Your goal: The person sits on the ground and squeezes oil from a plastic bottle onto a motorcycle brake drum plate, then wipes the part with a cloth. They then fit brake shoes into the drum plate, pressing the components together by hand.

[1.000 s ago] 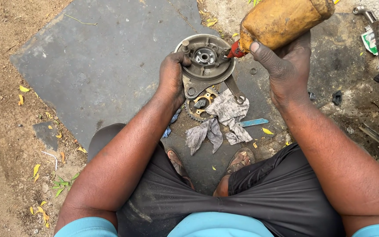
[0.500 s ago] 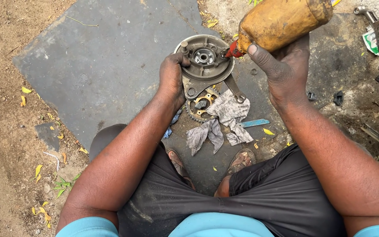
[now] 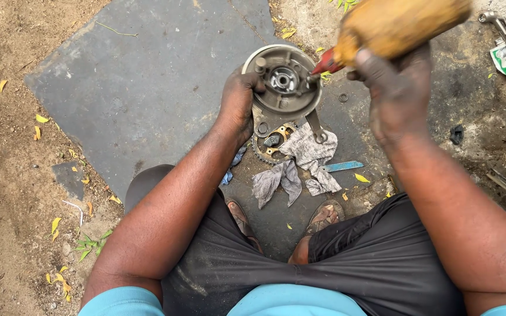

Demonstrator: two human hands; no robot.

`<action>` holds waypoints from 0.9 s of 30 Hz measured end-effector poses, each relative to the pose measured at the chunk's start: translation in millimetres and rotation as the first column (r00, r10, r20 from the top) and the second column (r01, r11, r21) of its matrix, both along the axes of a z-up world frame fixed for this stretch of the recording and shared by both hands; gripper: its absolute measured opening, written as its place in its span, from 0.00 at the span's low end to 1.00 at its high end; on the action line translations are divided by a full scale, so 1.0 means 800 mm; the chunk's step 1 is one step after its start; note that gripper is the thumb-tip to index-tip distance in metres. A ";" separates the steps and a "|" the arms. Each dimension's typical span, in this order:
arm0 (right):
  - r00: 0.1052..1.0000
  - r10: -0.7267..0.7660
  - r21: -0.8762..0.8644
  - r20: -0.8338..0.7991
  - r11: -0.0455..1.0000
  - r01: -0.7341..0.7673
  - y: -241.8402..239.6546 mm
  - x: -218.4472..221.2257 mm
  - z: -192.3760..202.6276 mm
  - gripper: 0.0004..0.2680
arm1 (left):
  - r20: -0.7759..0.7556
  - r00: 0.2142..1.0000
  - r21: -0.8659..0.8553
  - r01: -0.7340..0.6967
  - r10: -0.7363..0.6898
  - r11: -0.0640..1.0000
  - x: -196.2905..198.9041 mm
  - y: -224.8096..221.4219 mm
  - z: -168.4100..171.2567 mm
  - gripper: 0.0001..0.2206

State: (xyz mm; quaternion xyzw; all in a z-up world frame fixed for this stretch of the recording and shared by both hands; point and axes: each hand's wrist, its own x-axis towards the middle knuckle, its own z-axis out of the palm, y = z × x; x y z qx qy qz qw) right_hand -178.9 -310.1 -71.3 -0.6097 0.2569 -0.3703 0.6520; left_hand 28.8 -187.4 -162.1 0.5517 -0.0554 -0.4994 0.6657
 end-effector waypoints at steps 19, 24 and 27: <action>0.977 0.171 0.160 -0.125 0.976 -0.150 0.005 0.005 0.009 0.24 | 0.748 0.521 0.256 0.346 -0.412 0.903 -0.042 0.017 0.054 0.23; 0.977 0.149 0.116 -0.155 0.984 -0.132 0.000 0.002 -0.002 0.25 | 0.799 0.461 0.244 0.337 -0.385 0.909 -0.041 0.017 0.049 0.23; 0.974 0.141 0.082 -0.178 0.988 -0.128 0.000 0.003 -0.001 0.26 | 0.790 0.459 0.261 0.347 -0.406 0.901 -0.041 0.017 0.056 0.23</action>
